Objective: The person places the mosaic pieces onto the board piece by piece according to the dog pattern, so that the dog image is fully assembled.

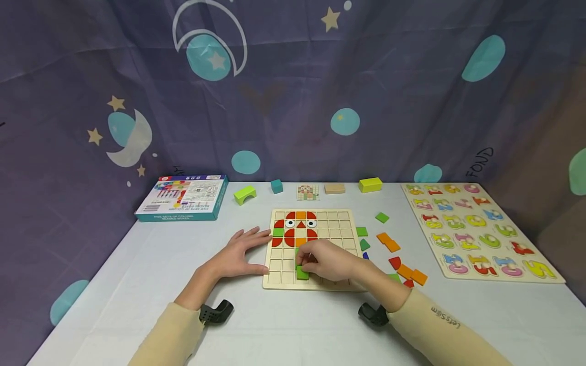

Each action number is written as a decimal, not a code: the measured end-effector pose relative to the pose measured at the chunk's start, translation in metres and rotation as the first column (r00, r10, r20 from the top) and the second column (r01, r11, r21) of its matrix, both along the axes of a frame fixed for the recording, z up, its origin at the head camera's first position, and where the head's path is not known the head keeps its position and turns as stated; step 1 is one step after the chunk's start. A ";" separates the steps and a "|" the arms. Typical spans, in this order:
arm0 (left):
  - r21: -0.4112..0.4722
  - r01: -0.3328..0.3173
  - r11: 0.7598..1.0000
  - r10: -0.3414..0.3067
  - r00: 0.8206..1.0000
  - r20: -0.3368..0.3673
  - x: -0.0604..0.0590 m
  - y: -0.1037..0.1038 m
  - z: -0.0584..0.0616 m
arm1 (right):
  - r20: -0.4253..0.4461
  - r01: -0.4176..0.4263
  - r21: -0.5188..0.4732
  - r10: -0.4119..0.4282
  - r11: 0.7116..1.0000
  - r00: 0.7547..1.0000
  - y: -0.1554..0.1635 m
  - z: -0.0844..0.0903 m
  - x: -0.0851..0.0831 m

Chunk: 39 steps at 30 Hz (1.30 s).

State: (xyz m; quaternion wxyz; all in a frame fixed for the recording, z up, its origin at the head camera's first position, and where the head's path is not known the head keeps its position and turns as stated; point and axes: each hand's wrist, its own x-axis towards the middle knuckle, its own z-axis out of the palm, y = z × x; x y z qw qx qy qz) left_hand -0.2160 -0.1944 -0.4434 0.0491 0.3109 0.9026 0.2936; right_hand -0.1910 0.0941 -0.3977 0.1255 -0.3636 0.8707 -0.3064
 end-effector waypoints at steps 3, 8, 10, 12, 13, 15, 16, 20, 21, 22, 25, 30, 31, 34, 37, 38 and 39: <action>0.002 -0.001 1.000 0.001 1.000 0.000 0.000 0.000 0.000 | 0.011 0.004 0.014 -0.004 1.000 1.000 -0.003 0.000 0.002; -0.001 0.003 1.000 -0.003 1.000 -0.002 0.000 0.000 0.000 | 0.026 0.003 0.039 -0.004 0.999 1.000 -0.005 0.000 0.005; -0.002 0.004 1.000 -0.004 1.000 -0.002 0.000 0.000 0.000 | 0.019 0.007 0.046 -0.008 0.999 1.000 -0.006 -0.001 0.006; -0.001 0.002 1.000 -0.002 1.000 -0.001 0.000 0.000 0.000 | 0.003 0.008 0.048 -0.008 0.999 1.000 -0.006 -0.001 0.007; -0.001 0.001 1.000 -0.001 1.000 -0.002 0.000 0.000 0.000 | -0.007 0.006 0.047 -0.005 0.999 1.000 -0.006 -0.002 0.007; -0.002 0.000 1.000 0.000 1.000 -0.001 0.000 0.000 0.000 | -0.025 -0.002 0.048 0.004 0.999 1.000 -0.006 -0.003 0.008; -0.002 -0.001 1.000 0.001 1.000 -0.001 0.000 0.000 0.000 | -0.034 -0.007 0.048 0.008 0.999 0.999 -0.007 -0.003 0.008; -0.002 -0.001 1.000 0.001 1.000 -0.001 0.000 0.000 0.000 | -0.048 -0.012 0.041 0.014 0.999 0.999 -0.004 -0.003 0.010; -0.001 -0.001 1.000 0.001 1.000 0.000 0.000 0.000 0.000 | -0.049 -0.008 0.040 0.010 0.999 0.999 -0.002 -0.002 0.010; -0.001 -0.001 1.000 0.001 1.000 0.000 0.000 0.000 0.000 | -0.046 -0.005 0.036 0.006 0.999 0.999 0.000 -0.001 0.010; -0.002 0.000 1.000 0.000 1.000 -0.002 0.000 0.000 0.000 | -0.020 0.010 0.013 -0.009 1.000 1.000 0.009 0.003 0.009; -0.003 0.005 1.000 -0.005 1.000 -0.006 0.001 0.000 0.000 | 0.027 0.023 -0.051 -0.022 0.998 0.999 0.034 0.008 0.005; -0.004 0.006 1.000 -0.006 1.000 -0.006 0.001 0.000 0.000 | 0.033 0.028 -0.061 -0.026 0.998 0.999 0.040 0.009 0.005; -0.006 0.004 1.000 -0.004 1.000 -0.007 0.001 0.000 0.001 | 0.046 0.048 -0.078 -0.045 0.996 0.998 0.059 0.011 0.003; -0.007 0.004 1.000 -0.004 1.000 -0.007 0.001 0.001 0.001 | 0.044 0.074 -0.086 -0.070 0.994 0.997 0.078 0.015 0.002; -0.007 0.005 1.000 -0.005 1.000 -0.007 0.001 0.001 0.001 | 0.039 0.083 -0.086 -0.080 0.993 0.996 0.085 0.016 0.002; -0.005 0.007 1.000 -0.007 1.000 -0.006 0.001 0.001 0.001 | 0.035 0.094 -0.085 -0.092 0.992 0.995 0.091 0.018 0.001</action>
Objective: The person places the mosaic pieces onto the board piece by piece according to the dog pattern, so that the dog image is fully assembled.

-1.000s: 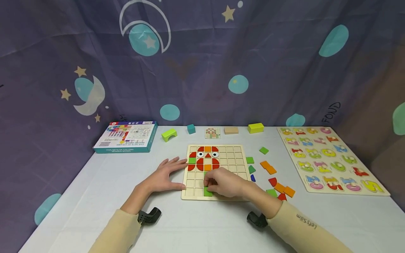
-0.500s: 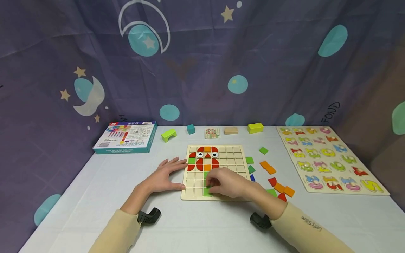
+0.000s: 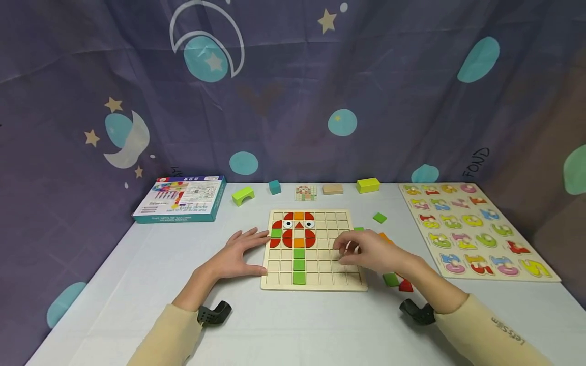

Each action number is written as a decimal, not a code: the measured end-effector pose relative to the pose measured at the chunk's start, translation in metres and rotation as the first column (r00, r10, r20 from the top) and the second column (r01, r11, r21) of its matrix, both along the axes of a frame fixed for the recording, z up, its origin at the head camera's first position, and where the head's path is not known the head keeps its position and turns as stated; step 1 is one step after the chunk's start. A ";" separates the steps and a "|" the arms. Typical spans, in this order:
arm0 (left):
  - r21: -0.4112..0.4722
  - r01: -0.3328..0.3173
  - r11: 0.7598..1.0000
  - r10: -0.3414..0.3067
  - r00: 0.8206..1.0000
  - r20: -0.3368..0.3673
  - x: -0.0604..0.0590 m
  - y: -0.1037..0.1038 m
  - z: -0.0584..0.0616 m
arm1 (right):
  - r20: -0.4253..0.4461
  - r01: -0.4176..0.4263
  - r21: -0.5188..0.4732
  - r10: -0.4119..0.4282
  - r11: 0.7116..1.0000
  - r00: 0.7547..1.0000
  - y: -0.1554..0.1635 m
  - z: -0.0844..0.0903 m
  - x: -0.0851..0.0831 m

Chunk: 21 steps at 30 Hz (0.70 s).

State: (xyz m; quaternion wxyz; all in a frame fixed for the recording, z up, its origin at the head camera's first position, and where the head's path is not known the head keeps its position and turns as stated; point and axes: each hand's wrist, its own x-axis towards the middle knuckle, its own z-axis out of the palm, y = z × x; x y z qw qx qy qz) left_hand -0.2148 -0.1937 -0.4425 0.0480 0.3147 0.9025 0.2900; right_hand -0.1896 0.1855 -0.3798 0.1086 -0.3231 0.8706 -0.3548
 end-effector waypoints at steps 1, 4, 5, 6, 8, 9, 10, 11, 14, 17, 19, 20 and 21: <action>-0.001 0.000 1.000 0.000 1.000 -0.001 0.000 0.000 0.000 | -0.003 0.010 0.000 -0.010 1.000 1.000 0.006 0.002 -0.001; 0.001 0.000 1.000 0.000 1.000 0.000 0.000 0.000 0.000 | -0.019 0.057 0.022 -0.056 0.998 0.998 0.024 0.006 -0.002; 0.000 0.000 1.000 0.000 1.000 0.000 0.000 0.000 0.000 | -0.025 0.075 0.029 -0.074 0.997 0.997 0.030 0.007 -0.003; -0.001 0.000 1.000 0.000 1.000 0.000 0.000 0.000 0.000 | -0.025 0.095 0.037 -0.094 0.995 0.995 0.035 0.008 -0.003; -0.001 0.000 1.000 0.000 1.000 0.000 0.000 0.000 0.000 | -0.027 0.139 0.050 -0.138 0.989 0.990 0.045 0.009 -0.005; -0.002 -0.001 1.000 0.001 1.000 0.000 0.000 0.000 0.000 | -0.023 0.161 0.053 -0.160 0.986 0.987 0.049 0.009 -0.006; -0.001 -0.001 1.000 0.001 1.000 -0.001 0.000 0.000 0.000 | -0.019 0.180 0.056 -0.179 0.982 0.984 0.053 0.009 -0.007; 0.000 -0.001 1.000 0.001 1.000 0.000 0.000 0.000 0.000 | -0.007 0.199 0.057 -0.199 0.978 0.980 0.057 0.009 -0.008; 0.001 -0.003 1.000 0.003 1.000 -0.001 0.000 -0.001 0.000 | 0.013 0.233 0.063 -0.234 0.970 0.972 0.067 0.006 -0.014; 0.002 -0.002 1.000 0.002 1.000 -0.002 0.000 -0.001 0.000 | 0.026 0.247 0.087 -0.250 0.965 0.968 0.075 0.001 -0.020; 0.002 0.000 1.000 0.000 1.000 -0.003 0.000 -0.001 0.000 | 0.026 0.258 0.111 -0.262 0.960 0.965 0.079 -0.002 -0.025; 0.002 0.001 1.000 -0.001 1.000 -0.003 0.000 -0.001 -0.001 | 0.029 0.268 0.124 -0.274 0.955 0.961 0.080 -0.004 -0.027; 0.002 0.001 1.000 -0.001 1.000 -0.003 0.000 -0.001 -0.001 | 0.031 0.278 0.134 -0.285 0.951 0.958 0.081 -0.006 -0.029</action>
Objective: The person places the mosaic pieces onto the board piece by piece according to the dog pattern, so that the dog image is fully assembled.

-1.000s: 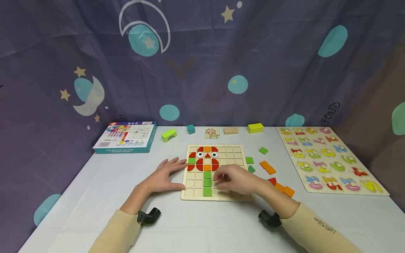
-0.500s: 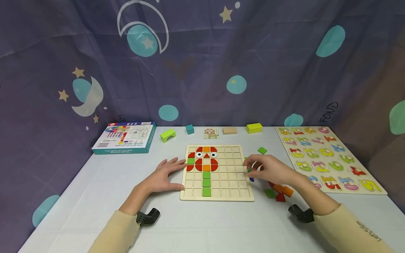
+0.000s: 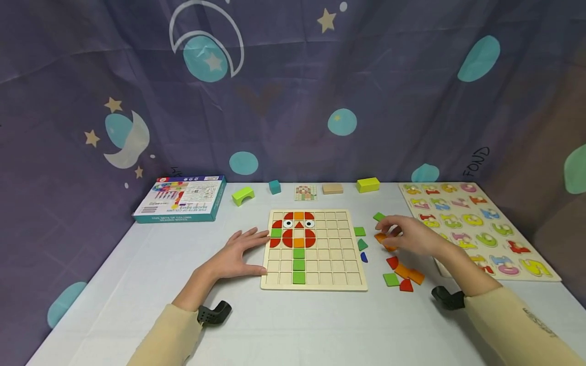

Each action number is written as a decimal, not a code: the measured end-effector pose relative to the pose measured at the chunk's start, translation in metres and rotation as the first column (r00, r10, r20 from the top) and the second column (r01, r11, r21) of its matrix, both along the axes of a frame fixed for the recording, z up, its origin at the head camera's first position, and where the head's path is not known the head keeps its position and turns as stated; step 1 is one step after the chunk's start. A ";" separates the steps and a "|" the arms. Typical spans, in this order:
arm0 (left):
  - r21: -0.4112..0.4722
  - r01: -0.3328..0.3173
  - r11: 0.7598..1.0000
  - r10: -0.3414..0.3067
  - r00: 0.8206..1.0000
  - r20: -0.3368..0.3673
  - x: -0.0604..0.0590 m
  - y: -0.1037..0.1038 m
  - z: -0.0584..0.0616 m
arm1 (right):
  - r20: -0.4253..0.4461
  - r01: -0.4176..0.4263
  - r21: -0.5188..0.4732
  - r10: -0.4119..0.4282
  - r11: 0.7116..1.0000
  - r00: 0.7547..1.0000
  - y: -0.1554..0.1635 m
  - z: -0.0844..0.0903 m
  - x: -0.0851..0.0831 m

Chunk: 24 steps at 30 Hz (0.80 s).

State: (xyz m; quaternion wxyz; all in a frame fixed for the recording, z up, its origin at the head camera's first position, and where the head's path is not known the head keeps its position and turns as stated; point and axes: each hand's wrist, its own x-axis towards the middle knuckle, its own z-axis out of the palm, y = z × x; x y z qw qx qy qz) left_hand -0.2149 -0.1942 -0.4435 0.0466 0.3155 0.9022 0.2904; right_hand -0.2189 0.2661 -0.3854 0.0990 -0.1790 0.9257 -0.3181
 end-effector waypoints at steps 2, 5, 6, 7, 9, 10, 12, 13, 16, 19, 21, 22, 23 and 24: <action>-0.004 -0.002 1.000 0.002 1.000 0.000 0.000 0.000 -0.001 | 0.000 0.009 0.023 -0.009 1.000 1.000 0.001 -0.004 -0.004; -0.007 -0.001 1.000 0.001 1.000 0.002 -0.001 0.000 -0.001 | -0.012 0.006 0.059 -0.005 0.998 1.000 0.002 -0.010 -0.009; -0.010 0.002 1.000 -0.002 1.000 -0.001 -0.001 0.000 -0.001 | -0.016 0.004 0.071 -0.002 0.997 1.000 0.002 -0.011 -0.011; -0.012 0.004 1.000 -0.004 1.000 -0.002 -0.001 0.000 -0.001 | -0.017 0.002 0.082 0.000 0.997 1.000 0.002 -0.013 -0.012; -0.011 0.004 1.000 -0.004 1.000 -0.004 -0.001 0.001 -0.001 | -0.010 0.008 0.098 -0.007 0.995 1.000 0.001 -0.013 -0.014; -0.011 0.002 1.000 -0.002 1.000 -0.004 -0.001 0.001 -0.001 | -0.006 0.010 0.105 -0.010 0.994 1.000 0.001 -0.013 -0.015; -0.013 -0.001 1.000 0.001 1.000 -0.004 -0.001 0.001 -0.001 | 0.006 0.019 0.112 -0.020 0.994 1.000 0.000 -0.013 -0.017; -0.012 -0.004 1.000 0.004 1.000 0.000 -0.001 0.001 -0.001 | 0.011 0.027 0.113 -0.028 0.993 1.000 -0.001 -0.012 -0.017; -0.012 -0.004 1.000 0.004 1.000 0.001 -0.001 0.001 0.000 | 0.015 0.039 0.111 -0.041 0.993 0.999 -0.002 -0.011 -0.018; -0.011 -0.003 1.000 0.003 1.000 0.001 -0.001 0.001 0.000 | -0.003 0.051 0.104 -0.051 0.993 0.999 -0.004 -0.012 -0.018; -0.012 -0.004 1.000 0.004 1.000 0.000 -0.001 0.000 0.000 | -0.024 0.045 0.097 -0.042 0.994 0.999 -0.004 -0.012 -0.018; -0.013 -0.005 1.000 0.005 1.000 -0.001 -0.001 0.000 -0.001 | -0.036 0.042 0.093 -0.039 0.995 0.999 -0.005 -0.013 -0.019; -0.014 -0.005 1.000 0.005 1.000 -0.003 -0.002 0.000 -0.001 | -0.045 0.038 0.087 -0.035 0.995 0.998 -0.005 -0.013 -0.019; -0.014 -0.006 1.000 0.006 1.000 -0.004 -0.002 0.000 -0.001 | -0.051 0.036 0.081 -0.032 0.996 0.998 -0.004 -0.013 -0.020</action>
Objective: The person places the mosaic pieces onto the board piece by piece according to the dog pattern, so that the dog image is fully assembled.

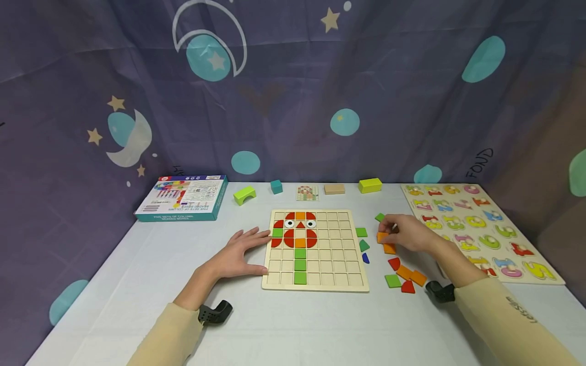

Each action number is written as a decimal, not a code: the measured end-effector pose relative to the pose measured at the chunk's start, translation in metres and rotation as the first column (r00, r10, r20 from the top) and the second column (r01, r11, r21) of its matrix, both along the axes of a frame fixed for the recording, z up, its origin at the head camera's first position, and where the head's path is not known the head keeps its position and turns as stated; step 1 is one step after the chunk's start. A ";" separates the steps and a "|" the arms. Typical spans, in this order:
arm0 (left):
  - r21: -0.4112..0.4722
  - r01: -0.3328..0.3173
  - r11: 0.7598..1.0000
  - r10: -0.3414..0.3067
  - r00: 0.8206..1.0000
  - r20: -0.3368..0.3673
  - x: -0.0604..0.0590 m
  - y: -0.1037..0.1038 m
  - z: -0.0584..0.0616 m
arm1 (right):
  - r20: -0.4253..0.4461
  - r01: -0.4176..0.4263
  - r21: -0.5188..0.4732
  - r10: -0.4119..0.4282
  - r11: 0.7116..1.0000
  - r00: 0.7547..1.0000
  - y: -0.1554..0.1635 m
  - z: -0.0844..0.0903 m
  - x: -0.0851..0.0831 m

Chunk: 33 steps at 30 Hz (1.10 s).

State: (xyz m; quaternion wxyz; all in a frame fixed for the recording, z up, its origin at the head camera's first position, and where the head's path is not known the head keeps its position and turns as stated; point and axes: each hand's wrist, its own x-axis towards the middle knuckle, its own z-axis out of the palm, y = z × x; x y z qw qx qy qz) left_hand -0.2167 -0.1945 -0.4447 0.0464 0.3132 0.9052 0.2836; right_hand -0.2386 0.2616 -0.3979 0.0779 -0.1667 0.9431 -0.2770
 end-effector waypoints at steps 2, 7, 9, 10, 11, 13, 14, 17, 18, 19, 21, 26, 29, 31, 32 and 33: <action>0.000 0.001 1.000 -0.001 1.000 -0.003 0.000 0.000 0.000 | -0.011 -0.009 -0.010 0.009 1.000 1.000 0.001 0.001 -0.001; 0.001 0.005 1.000 -0.005 1.000 -0.007 0.000 0.000 0.000 | -0.013 -0.011 -0.051 0.010 0.999 1.000 0.000 0.005 -0.003; 0.001 0.005 1.000 -0.005 1.000 -0.005 0.000 0.000 0.001 | -0.008 -0.014 -0.077 0.013 0.997 1.000 -0.005 0.006 -0.003; 0.001 0.006 1.000 -0.006 1.000 -0.006 0.000 0.000 0.001 | -0.006 -0.019 -0.089 0.019 0.996 1.000 -0.008 0.007 -0.002; 0.002 0.005 1.000 -0.005 1.000 -0.005 0.000 0.000 0.001 | -0.005 -0.026 -0.102 0.026 0.994 1.000 -0.011 0.008 -0.002; 0.004 0.003 1.000 -0.003 1.000 -0.002 0.000 0.000 0.001 | 0.007 -0.035 -0.124 0.036 0.992 0.999 -0.019 0.008 -0.001; 0.004 0.002 1.000 -0.002 1.000 0.000 0.000 0.000 0.001 | 0.010 -0.047 -0.137 0.049 0.989 0.999 -0.023 0.009 0.000; 0.005 0.004 1.000 -0.004 1.000 0.000 0.000 0.000 0.000 | 0.025 -0.073 -0.165 0.078 0.984 0.997 -0.037 0.010 0.001; 0.005 0.006 1.000 -0.006 1.000 0.000 0.000 0.000 0.000 | 0.032 -0.081 -0.175 0.088 0.981 0.996 -0.042 0.009 0.002; 0.005 0.006 1.000 -0.006 1.000 0.000 0.000 0.000 0.000 | 0.035 -0.091 -0.181 0.099 0.979 0.994 -0.047 0.009 0.002; 0.006 0.004 1.000 -0.004 1.000 0.000 0.000 0.000 0.000 | 0.048 -0.110 -0.198 0.121 0.974 0.991 -0.058 0.009 0.002; 0.004 0.003 1.000 -0.003 1.000 0.003 0.000 0.000 0.000 | 0.051 -0.163 -0.193 0.176 0.968 0.983 -0.083 0.008 0.005; 0.006 0.006 1.000 -0.006 1.000 0.002 0.000 0.000 0.000 | 0.026 -0.210 -0.167 0.217 0.963 0.976 -0.097 0.007 0.006; 0.007 0.004 1.000 -0.004 1.000 0.002 0.000 0.001 0.000 | 0.016 -0.239 -0.163 0.244 0.957 0.970 -0.106 0.006 0.006; 0.005 0.003 1.000 -0.003 1.000 0.003 0.000 0.001 0.001 | 0.015 -0.247 -0.162 0.253 0.955 0.967 -0.110 0.006 0.007; 0.005 0.002 1.000 -0.002 1.000 0.003 0.000 0.000 0.001 | 0.011 -0.257 -0.158 0.262 0.953 0.965 -0.115 0.005 0.007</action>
